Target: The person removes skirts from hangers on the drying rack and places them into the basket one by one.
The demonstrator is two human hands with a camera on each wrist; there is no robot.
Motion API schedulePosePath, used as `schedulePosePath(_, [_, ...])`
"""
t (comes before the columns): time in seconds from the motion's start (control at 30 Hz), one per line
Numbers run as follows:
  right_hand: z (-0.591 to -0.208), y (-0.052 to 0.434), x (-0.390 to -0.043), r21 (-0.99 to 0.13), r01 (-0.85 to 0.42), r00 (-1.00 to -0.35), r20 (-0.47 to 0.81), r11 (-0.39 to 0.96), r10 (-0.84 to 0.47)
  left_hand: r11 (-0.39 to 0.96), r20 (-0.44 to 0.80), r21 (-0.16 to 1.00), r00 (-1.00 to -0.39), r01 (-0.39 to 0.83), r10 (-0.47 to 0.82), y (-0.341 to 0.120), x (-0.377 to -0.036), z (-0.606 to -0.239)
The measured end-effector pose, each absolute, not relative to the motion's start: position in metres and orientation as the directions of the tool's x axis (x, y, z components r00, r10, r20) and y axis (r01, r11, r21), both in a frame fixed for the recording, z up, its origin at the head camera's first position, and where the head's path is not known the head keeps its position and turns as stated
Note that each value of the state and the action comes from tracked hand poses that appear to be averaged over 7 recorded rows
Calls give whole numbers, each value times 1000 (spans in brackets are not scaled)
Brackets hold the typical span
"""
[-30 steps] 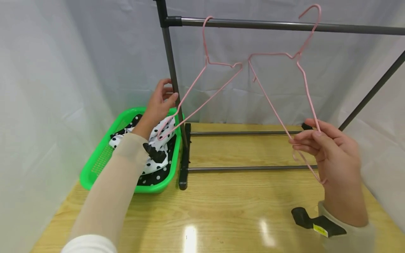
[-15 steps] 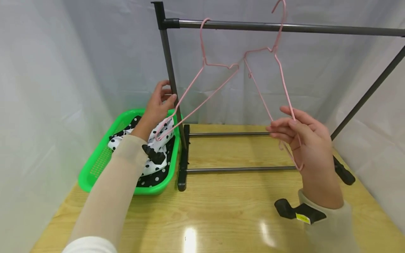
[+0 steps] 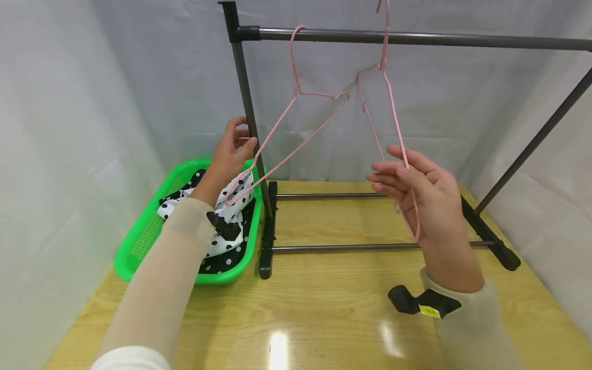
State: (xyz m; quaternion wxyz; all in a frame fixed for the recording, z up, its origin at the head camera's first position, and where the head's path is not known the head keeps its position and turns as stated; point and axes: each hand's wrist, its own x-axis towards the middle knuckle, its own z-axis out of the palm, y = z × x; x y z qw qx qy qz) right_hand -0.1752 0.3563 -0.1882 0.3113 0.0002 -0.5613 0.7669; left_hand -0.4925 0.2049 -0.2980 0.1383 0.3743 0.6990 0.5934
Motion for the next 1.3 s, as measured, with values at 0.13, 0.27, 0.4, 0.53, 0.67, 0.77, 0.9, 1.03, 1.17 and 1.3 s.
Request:
schedulePosePath(0.13, [-186, 354, -178, -855, -483, -806, 350, -188, 477, 3, 259, 932, -674, 361, 692, 205, -494, -300])
schedulePosePath(0.27, [-185, 351, -181, -895, -432, -797, 324, -107, 510, 4, 253, 935, -676, 354, 693, 204, -495, -301])
schedulePosePath(0.4, [-184, 350, -183, -917, -394, -797, 305, -65, 521, 21, 249, 932, -683, 361, 687, 204, -494, -300])
schedulePosePath(0.53, [-184, 350, -182, -924, -380, -792, 309, -29, 527, 30, 252, 929, -690, 369, 679, 204, -492, -298])
schedulePosePath(0.67, [-186, 351, -180, -934, -357, -788, 311, 17, 532, 21, 254, 931, -690, 364, 677, 203, -491, -298])
schedulePosePath(0.77, [-188, 351, -179, -937, -345, -783, 318, 52, 535, 14, 257, 931, -682, 365, 685, 201, -491, -299])
schedulePosePath(0.9, [-191, 353, -178, -927, -373, -768, 332, 37, 548, 21, 250, 931, -678, 365, 692, 198, -492, -298])
schedulePosePath(1.03, [-204, 374, -179, -896, -438, -760, 325, -74, 562, 30, 246, 931, -688, 363, 682, 199, -494, -297])
schedulePosePath(1.17, [-220, 401, -178, -849, -508, -724, 330, -145, 605, 47, 249, 923, -686, 382, 684, 197, -493, -297])
schedulePosePath(1.3, [-221, 411, -174, -850, -501, -661, 255, -162, 705, 103, 247, 892, -665, 441, 705, 193, -489, -299])
